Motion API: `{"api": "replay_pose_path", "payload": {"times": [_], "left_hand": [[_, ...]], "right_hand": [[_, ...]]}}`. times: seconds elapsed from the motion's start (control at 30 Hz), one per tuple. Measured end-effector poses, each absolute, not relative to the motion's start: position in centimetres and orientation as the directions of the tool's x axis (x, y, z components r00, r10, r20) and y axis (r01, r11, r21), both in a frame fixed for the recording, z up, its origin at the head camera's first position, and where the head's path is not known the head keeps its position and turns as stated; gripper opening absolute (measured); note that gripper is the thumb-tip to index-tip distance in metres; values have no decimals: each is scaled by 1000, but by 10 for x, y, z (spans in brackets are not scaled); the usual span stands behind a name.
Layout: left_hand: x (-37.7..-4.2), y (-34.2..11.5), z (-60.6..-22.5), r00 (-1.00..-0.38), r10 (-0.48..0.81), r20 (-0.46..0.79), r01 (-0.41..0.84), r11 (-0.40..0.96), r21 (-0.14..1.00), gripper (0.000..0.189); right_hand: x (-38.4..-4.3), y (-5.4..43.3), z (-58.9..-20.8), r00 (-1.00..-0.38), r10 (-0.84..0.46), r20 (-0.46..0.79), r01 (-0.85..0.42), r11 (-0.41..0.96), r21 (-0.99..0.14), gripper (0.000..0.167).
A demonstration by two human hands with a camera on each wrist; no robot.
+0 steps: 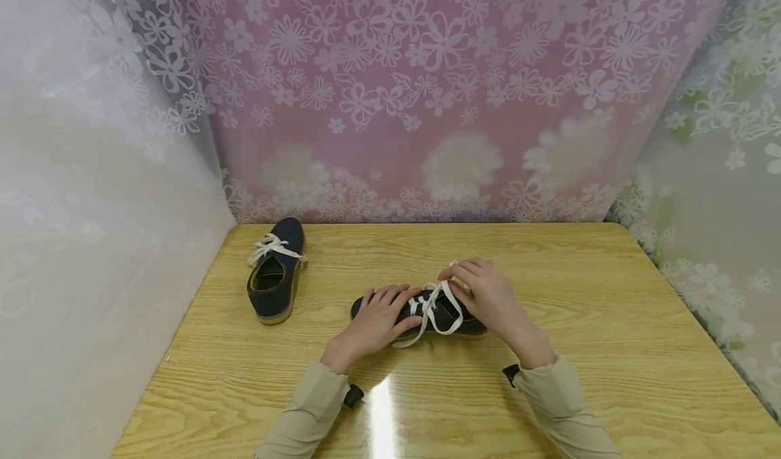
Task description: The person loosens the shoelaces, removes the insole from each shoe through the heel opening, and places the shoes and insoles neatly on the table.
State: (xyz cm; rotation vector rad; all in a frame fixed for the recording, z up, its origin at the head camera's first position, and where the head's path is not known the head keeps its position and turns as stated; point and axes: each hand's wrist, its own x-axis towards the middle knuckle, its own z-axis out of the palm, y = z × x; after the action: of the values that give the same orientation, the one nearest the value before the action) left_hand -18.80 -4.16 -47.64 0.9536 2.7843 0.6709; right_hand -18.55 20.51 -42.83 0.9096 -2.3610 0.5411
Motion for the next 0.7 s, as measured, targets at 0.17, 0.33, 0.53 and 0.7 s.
{"api": "replay_pose_path", "payload": {"times": [0.17,0.33,0.53,0.7], "left_hand": [[-187,-42,-475,-796,605,18,551,712,436,61],[-187,-42,-475,-791,611,27,563,711,422,60],[-187,-42,-475,-788,614,39,571,706,420,60],[-188,-42,-474,-788,614,37,567,700,434,62]], "right_hand": [[-180,202,-421,-609,-507,610,-741,638,-209,22],[-173,197,-414,-617,-599,511,-775,574,-263,24],[-169,194,-411,-654,-636,411,-757,534,-377,23],[-168,194,-410,-712,-557,428,-700,605,-379,18]]}}
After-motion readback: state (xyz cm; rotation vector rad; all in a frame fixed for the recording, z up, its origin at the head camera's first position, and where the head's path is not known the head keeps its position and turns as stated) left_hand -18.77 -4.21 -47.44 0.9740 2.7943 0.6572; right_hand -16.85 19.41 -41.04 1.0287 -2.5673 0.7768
